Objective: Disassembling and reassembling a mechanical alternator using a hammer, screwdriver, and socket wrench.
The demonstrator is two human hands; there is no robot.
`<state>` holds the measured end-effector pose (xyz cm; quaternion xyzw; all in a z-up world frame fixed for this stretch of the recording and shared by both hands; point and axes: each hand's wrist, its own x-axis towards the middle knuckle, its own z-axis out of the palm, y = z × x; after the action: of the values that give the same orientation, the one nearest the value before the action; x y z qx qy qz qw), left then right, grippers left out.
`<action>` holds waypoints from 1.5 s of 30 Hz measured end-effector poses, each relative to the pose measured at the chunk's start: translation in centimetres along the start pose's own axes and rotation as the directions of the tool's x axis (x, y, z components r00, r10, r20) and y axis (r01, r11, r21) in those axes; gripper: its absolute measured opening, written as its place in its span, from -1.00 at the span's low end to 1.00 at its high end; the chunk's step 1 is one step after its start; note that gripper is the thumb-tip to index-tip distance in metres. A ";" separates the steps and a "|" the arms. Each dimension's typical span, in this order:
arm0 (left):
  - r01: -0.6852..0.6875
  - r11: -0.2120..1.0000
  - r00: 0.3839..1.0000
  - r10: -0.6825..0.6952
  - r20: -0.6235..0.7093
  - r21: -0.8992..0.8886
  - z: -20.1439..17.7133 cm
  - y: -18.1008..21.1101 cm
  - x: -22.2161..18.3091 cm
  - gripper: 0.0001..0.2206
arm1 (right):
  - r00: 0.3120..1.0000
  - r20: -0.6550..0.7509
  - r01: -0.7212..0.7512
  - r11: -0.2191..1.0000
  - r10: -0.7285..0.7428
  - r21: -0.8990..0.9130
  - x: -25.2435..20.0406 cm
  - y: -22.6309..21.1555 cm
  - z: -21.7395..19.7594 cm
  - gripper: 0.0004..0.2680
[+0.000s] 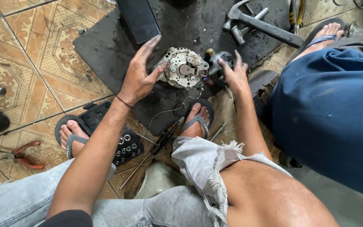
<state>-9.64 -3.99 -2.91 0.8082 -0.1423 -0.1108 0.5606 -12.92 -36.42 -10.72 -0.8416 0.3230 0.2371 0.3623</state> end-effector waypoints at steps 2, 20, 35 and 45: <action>-0.007 1.000 1.000 0.007 -0.010 -0.003 -0.2 0.2 0.0 -0.46 | 0.997 -0.037 -0.072 0.997 0.070 -0.041 -0.4 -1.6 0.1 -0.28; 0.246 0.888 0.960 -0.169 0.221 -0.388 -0.3 8.3 2.7 -0.61 | 0.585 0.267 0.806 0.585 -0.766 -0.089 -11.2 -14.4 -9.4 -0.23; 0.350 0.358 0.896 -0.396 0.199 -0.866 3.4 5.9 -1.2 -0.47 | 0.472 0.237 0.881 0.446 -0.849 -0.157 -10.4 -12.2 -6.0 -0.08; -0.212 0.955 0.936 0.137 0.325 0.207 0.4 4.7 1.1 0.11 | 0.438 0.275 0.893 0.450 -0.856 -0.024 -7.7 -9.0 -4.1 -0.03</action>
<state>-9.23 -6.25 1.35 0.8265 -0.3116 -0.1667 0.4382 -11.06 -31.94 0.79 -0.8810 -0.2235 0.1334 0.3951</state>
